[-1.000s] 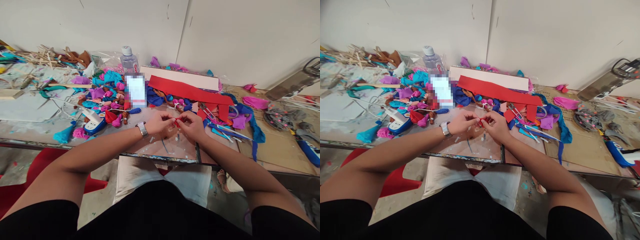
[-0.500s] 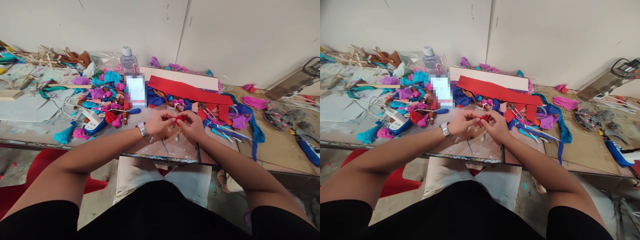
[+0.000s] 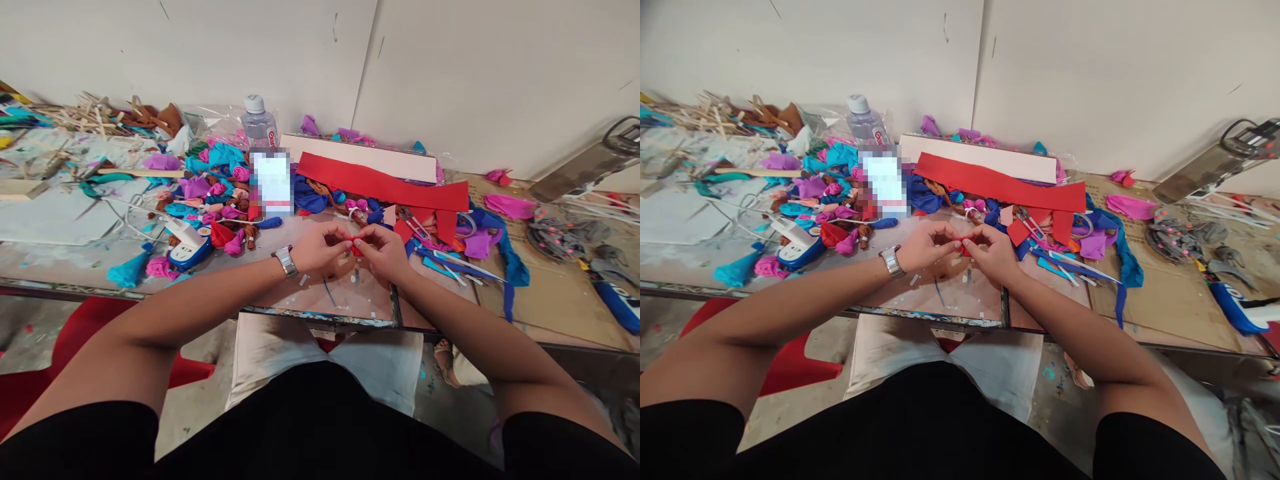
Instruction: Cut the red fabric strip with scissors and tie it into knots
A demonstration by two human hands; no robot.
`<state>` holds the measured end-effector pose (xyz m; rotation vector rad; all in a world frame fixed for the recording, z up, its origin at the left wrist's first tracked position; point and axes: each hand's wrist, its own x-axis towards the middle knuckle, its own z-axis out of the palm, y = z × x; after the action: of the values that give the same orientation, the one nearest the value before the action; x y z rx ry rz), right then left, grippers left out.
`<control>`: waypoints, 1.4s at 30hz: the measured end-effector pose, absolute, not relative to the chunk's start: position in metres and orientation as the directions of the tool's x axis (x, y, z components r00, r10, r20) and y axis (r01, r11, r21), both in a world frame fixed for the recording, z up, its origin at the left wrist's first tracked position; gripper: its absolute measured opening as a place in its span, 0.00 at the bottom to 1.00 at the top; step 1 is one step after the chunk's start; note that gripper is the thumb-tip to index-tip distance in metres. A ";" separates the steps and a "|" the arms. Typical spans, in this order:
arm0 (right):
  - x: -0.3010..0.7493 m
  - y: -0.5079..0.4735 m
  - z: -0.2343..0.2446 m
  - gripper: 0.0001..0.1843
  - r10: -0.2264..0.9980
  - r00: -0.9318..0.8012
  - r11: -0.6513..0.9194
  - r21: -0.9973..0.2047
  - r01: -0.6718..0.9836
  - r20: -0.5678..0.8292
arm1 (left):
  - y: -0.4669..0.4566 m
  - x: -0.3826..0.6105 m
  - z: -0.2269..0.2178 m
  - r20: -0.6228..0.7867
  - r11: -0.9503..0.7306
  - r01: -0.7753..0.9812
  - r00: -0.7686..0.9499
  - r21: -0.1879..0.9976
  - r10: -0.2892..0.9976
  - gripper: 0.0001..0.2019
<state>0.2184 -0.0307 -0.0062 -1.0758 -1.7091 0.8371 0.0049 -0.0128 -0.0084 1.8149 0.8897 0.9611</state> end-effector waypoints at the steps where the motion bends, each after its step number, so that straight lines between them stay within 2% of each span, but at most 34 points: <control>1: 0.218 -0.031 -0.006 0.14 0.922 -0.201 0.378 -0.880 0.287 0.330 | -0.013 0.005 -0.009 0.255 -0.359 0.170 0.440 0.918 0.861 0.15; 6: 0.216 -0.034 -0.005 0.19 0.921 -0.236 0.365 -0.901 0.235 0.311 | -0.011 0.007 -0.012 0.243 -0.292 0.063 0.405 0.954 0.881 0.15; 10: 0.217 -0.034 -0.007 0.21 0.902 -0.252 0.414 -0.868 0.276 0.350 | -0.009 0.008 -0.014 0.181 -0.186 -0.024 0.388 0.982 0.904 0.19; 14: 0.218 -0.033 -0.008 0.16 0.896 -0.246 0.434 -0.844 0.314 0.369 | -0.009 0.008 -0.015 0.121 -0.116 -0.038 0.411 0.993 0.903 0.20; 19: 0.218 -0.032 -0.007 0.13 0.882 -0.240 0.468 -0.818 0.335 0.406 | -0.011 0.009 -0.012 0.141 -0.152 -0.011 0.445 0.988 0.884 0.17; 25: 0.223 -0.031 -0.002 0.11 0.776 -0.380 0.630 -0.644 0.433 0.503 | -0.010 0.008 -0.009 0.085 -0.065 -0.060 0.453 0.996 0.888 0.18; 30: 0.226 -0.030 0.002 0.15 0.723 -0.436 0.691 -0.559 0.459 0.535 | -0.008 0.007 -0.010 0.009 0.033 -0.092 0.430 0.995 0.903 0.17; 35: 0.228 -0.028 0.001 0.15 0.732 -0.412 0.681 -0.574 0.454 0.543 | -0.007 0.006 -0.009 -0.014 0.078 -0.134 0.424 0.988 0.906 0.18; 40: 0.232 -0.025 -0.007 0.25 0.768 -0.400 0.639 -0.650 0.412 0.501 | -0.006 0.006 -0.009 -0.016 0.099 -0.175 0.422 0.980 0.907 0.19; 42: 0.232 -0.025 -0.009 0.26 0.779 -0.396 0.623 -0.666 0.409 0.486 | -0.006 0.005 -0.009 -0.018 0.100 -0.170 0.430 0.980 0.903 0.19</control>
<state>0.2315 -0.0247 -0.0090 -0.9322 -2.0273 0.5737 0.0051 -0.0059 -0.0091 1.2062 0.7801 0.9250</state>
